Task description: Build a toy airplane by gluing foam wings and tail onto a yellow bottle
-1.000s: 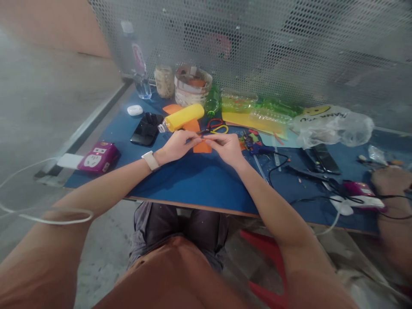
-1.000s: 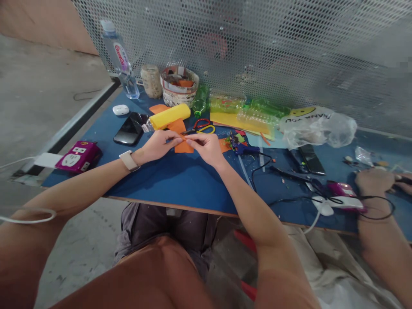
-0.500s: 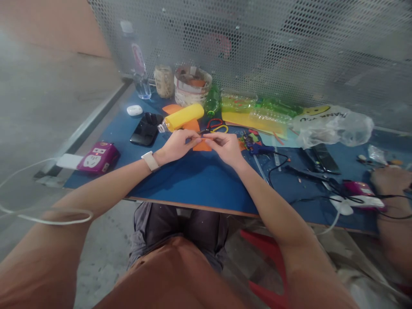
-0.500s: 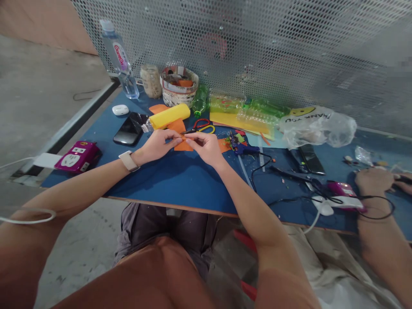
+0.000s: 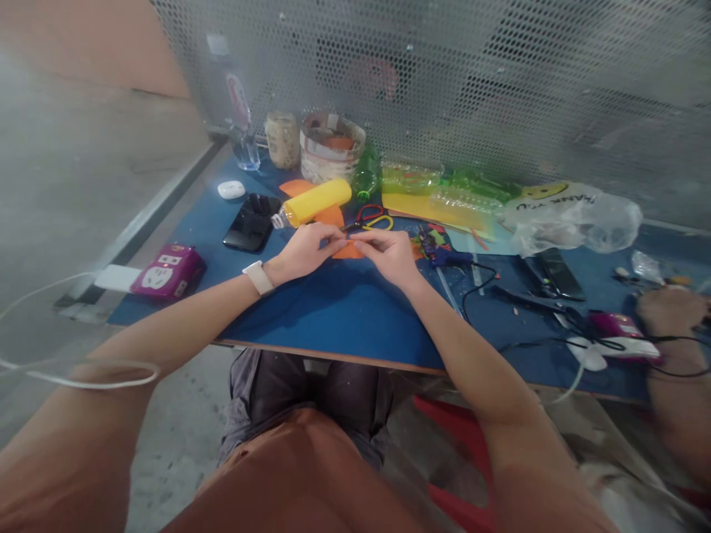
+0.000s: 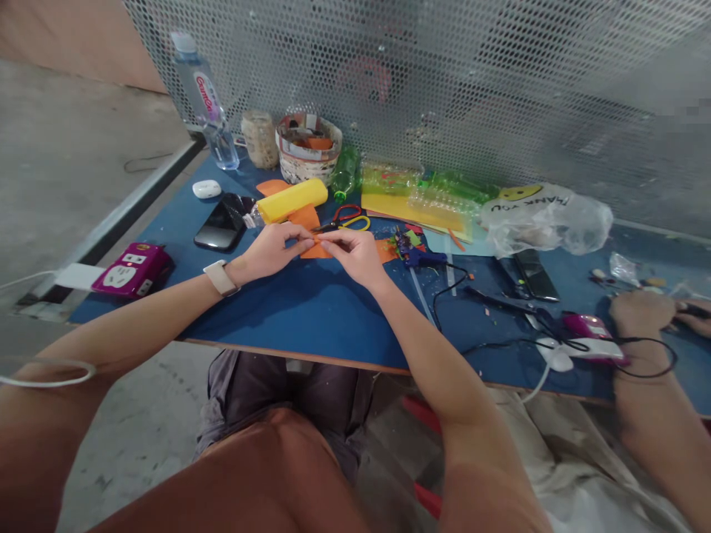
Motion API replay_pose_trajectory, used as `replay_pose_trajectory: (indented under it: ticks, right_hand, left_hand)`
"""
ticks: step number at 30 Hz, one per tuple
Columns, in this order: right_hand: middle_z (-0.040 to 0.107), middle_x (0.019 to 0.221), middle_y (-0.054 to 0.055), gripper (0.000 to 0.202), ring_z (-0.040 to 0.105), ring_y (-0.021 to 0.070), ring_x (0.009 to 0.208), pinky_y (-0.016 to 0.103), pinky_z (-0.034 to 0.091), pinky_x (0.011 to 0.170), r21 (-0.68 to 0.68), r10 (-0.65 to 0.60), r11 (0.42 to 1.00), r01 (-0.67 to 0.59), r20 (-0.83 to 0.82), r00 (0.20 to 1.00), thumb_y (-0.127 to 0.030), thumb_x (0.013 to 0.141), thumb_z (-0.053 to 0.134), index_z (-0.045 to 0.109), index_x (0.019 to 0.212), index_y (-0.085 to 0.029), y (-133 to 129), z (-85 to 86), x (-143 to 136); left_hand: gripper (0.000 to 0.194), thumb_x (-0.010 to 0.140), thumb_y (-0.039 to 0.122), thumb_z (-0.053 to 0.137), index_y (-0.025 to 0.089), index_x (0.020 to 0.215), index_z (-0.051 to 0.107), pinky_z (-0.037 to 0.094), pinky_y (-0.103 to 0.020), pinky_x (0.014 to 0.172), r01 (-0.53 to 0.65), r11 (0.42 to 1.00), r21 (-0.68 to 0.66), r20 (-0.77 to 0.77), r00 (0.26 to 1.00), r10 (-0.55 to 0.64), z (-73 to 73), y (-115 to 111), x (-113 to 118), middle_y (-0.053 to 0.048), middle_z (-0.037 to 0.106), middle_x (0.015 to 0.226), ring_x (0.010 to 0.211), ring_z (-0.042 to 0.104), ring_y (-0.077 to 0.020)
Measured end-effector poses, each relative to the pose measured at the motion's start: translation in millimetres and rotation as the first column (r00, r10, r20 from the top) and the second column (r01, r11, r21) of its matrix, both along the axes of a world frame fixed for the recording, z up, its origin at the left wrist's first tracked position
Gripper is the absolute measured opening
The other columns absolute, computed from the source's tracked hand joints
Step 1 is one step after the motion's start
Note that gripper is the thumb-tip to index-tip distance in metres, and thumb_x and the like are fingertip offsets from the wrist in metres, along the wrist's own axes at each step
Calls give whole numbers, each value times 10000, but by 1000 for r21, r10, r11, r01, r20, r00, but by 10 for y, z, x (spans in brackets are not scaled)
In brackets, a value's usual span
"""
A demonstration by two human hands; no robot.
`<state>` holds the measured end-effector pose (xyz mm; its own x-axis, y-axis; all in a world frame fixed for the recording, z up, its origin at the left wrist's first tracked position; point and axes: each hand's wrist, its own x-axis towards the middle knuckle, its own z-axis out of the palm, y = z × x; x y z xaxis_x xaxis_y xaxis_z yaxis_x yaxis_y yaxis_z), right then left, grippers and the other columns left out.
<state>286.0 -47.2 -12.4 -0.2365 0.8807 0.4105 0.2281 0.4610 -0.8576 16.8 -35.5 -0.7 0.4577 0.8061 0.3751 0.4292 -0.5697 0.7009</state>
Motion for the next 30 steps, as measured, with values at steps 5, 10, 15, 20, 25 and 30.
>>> replay_pose_trajectory:
  ticks: [5,10,15,20,25,30]
  right_hand:
    - [1002,1109,117,540,930,319,956,489,797,911,-24,-14,1000,13,-22,1000,-814,962,1056,1052,1090,-290,10,5,-26]
    - [971,987,101,662,884,286,824,462,781,818,-66,-23,998,22,-18,1000,-933,944,1025,1038,1082,-286,0,18,-19]
    - [961,956,94,607,878,283,811,455,768,803,-53,-16,998,16,-8,1000,-883,970,1027,1043,1082,-287,-16,31,-12]
    - [989,1068,106,566,896,290,868,478,790,858,-41,-24,999,23,-10,1000,-853,931,1060,1037,1035,-297,-21,34,-35]
    - [971,1018,104,686,890,279,804,471,799,824,-97,16,995,-19,-37,999,-948,935,1025,1029,1082,-277,-5,18,-35]
    - [952,962,91,697,900,287,804,475,817,842,-123,41,991,-43,-14,999,-966,954,1002,1002,1032,-273,9,8,-26]
  left_hand:
    - [178,1162,367,841,229,1102,936,668,-399,976,11,1000,0,46,999,-11,12,-13,-11,-93,966,1087,990,847,-243]
    - [165,1149,381,872,235,1105,934,685,-424,1025,1,1000,19,51,999,-2,7,-23,-4,-102,974,1106,1042,864,-260]
    - [200,1161,408,864,244,1087,951,668,-412,981,4,1000,23,22,1000,-5,-3,-16,-4,-94,974,1078,1007,863,-254]
    - [255,1181,416,831,251,1027,950,665,-402,979,13,1000,28,-1,1000,-13,14,-19,-9,-77,968,1033,990,855,-249]
    - [202,1151,395,871,257,1022,944,671,-403,1021,7,1000,14,30,1000,-7,3,-13,-10,-76,963,1035,1005,858,-248]
    - [209,1131,437,924,253,1035,943,671,-410,1011,0,1000,10,33,999,-1,-37,-2,-17,-82,970,1048,1015,864,-261]
